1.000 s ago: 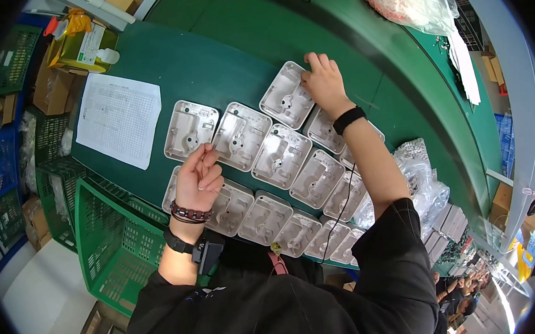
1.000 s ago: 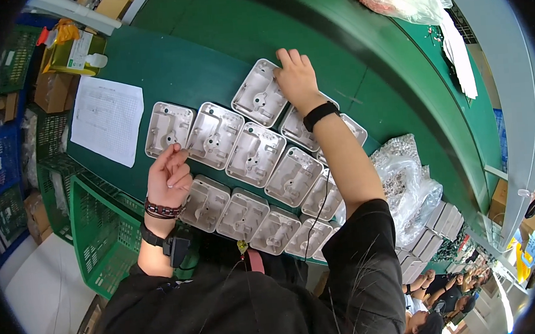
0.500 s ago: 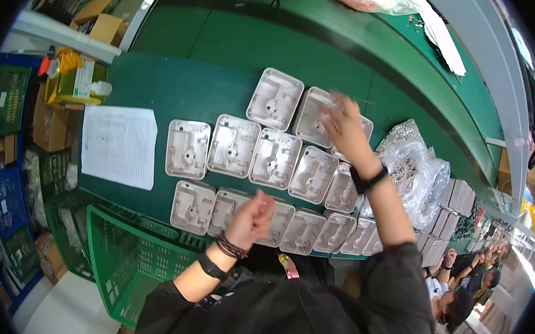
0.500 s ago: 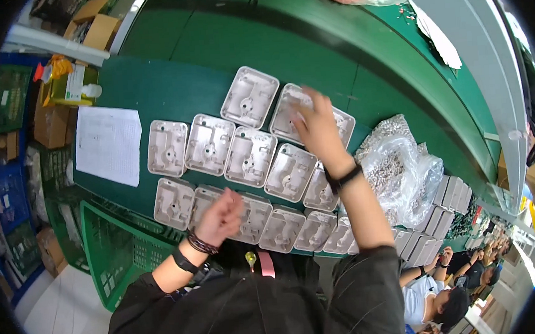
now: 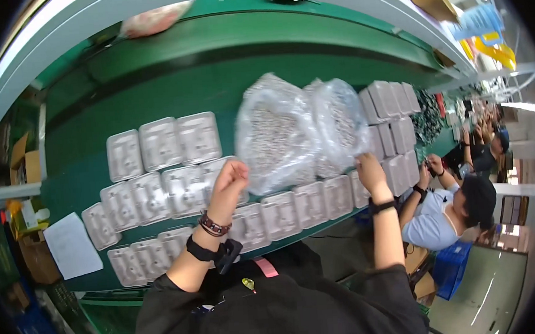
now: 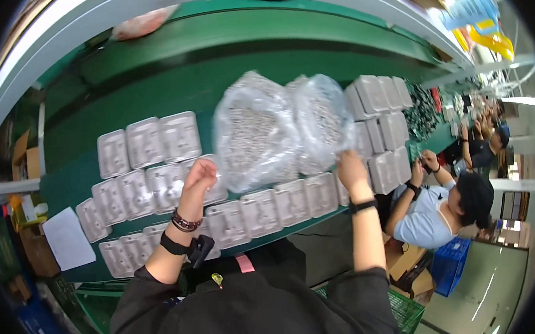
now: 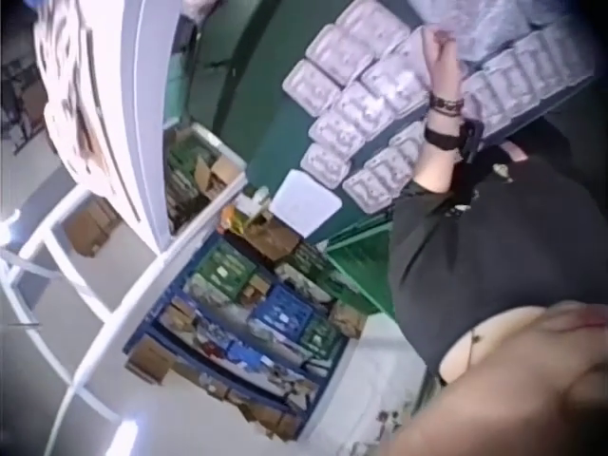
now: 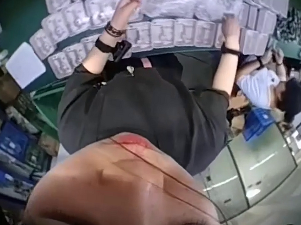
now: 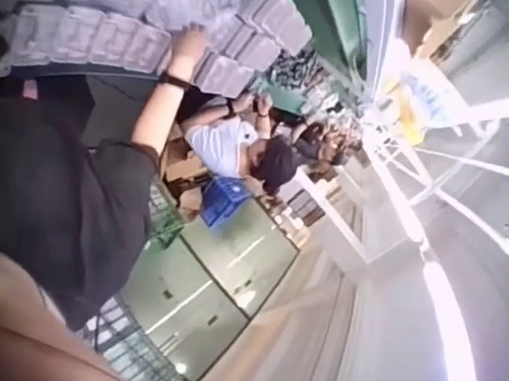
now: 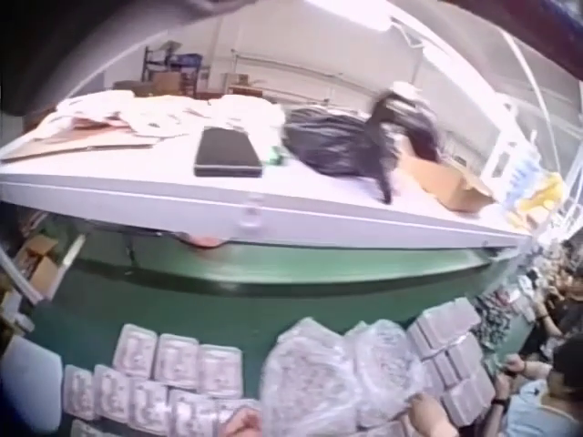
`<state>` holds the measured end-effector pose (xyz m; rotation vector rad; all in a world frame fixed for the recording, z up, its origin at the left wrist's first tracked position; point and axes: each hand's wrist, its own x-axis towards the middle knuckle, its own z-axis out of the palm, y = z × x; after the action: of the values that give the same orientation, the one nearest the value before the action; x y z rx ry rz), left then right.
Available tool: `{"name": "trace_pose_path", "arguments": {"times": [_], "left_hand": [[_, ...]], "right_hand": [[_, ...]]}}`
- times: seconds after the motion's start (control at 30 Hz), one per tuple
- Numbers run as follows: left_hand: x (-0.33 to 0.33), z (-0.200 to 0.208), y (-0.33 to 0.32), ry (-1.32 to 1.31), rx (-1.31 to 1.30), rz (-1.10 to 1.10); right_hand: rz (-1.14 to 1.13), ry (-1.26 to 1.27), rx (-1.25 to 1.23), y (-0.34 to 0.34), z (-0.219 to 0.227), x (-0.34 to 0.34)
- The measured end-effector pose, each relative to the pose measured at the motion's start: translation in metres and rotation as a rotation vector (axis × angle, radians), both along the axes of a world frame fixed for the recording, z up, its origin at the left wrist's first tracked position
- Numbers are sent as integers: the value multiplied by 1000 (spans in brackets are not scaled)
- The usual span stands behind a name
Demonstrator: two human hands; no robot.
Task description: The person picks up small white components from a bag and inserts them into white plastic housings before stacking the completed housings into a pile.
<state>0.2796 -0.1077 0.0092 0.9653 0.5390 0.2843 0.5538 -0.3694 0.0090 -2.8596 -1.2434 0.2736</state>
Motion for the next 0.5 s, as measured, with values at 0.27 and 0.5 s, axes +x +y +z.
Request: {"name": "trace_pose_path", "arguments": {"times": [0.27,0.5], "left_hand": [[140,-27,-49,352,1338,139],[157,-33,-86,510,1507,210]], "right_hand": [[252,-85,204,35,-74,84],[203,258,105,25,-97,90]]}}
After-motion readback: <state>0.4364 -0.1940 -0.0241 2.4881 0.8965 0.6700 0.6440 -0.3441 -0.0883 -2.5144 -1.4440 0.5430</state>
